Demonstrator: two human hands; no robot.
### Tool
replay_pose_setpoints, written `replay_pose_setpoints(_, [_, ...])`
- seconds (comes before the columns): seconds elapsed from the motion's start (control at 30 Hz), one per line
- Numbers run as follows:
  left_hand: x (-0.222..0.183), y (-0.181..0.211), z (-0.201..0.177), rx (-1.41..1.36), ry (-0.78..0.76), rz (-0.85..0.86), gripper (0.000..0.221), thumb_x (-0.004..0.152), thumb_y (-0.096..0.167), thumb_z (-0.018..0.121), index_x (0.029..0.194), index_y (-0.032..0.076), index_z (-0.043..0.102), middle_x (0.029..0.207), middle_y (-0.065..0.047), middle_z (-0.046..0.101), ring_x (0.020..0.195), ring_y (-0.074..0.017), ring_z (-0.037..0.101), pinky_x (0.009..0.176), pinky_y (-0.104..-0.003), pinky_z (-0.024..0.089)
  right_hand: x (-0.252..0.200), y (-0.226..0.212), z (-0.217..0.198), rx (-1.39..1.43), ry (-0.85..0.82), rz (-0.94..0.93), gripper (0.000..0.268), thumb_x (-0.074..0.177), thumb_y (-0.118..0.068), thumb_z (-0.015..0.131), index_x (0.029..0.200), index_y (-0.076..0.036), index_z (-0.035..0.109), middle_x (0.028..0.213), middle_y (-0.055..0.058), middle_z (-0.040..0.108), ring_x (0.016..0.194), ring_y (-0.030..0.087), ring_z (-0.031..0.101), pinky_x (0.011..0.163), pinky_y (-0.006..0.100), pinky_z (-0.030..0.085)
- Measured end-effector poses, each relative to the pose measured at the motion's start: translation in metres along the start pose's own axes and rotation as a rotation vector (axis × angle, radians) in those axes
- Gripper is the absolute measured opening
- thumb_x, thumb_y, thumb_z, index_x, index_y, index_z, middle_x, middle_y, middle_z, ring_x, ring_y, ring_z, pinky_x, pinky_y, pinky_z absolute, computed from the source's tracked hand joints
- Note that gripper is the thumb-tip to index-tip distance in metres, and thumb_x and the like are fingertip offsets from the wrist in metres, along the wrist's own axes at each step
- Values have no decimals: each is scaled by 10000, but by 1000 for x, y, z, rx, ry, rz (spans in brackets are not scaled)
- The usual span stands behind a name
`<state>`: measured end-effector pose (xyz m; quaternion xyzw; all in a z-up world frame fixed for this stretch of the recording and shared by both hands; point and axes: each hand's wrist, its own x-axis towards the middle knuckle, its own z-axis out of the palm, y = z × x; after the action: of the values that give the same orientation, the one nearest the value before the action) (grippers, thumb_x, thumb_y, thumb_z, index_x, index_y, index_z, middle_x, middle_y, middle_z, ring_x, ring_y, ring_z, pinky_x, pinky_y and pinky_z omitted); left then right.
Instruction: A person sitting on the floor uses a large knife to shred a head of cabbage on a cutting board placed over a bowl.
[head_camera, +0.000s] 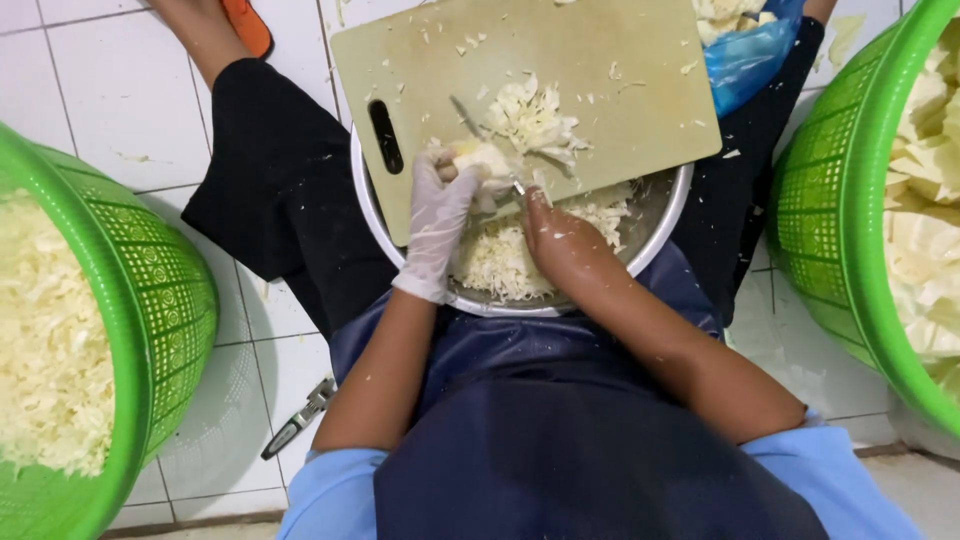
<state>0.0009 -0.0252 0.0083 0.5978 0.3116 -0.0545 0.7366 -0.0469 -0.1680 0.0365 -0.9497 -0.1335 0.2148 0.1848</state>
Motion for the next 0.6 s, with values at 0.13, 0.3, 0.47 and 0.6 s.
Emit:
replay_pose_setpoints(0.13, [2,-16,-21,70,33,5,493,710,143,731,1137,34,509,924,-108,556,638,-150,589,492,-306,577,10,4,25,-12,-11,-19,420,985,-162,368,1345,52,382,887,291,655,815,464,668,682,576,537])
replay_pose_setpoints(0.3, [-1,-3,-14,40,36,-14,535,683,131,731,1158,41,503,1013,-153,554,791,-206,598,545,-347,607,-4,-3,-19,44,-61,58,434,974,-271,396,1327,-19,431,864,273,661,838,478,660,723,594,519])
replay_pose_setpoints(0.47, [15,-18,-26,159,14,70,588,664,193,775,1176,69,514,1125,-157,516,935,-250,600,642,-361,633,-12,13,-59,-3,-7,77,459,973,-361,426,1342,-89,451,906,282,662,896,496,638,793,603,489])
replay_pose_setpoints(0.6, [6,-11,-26,259,11,157,570,681,218,771,1185,90,538,1165,-169,516,1004,-297,609,761,-396,618,20,55,-73,-115,278,16,322,988,-272,508,1188,-36,600,838,278,647,807,498,646,698,590,512])
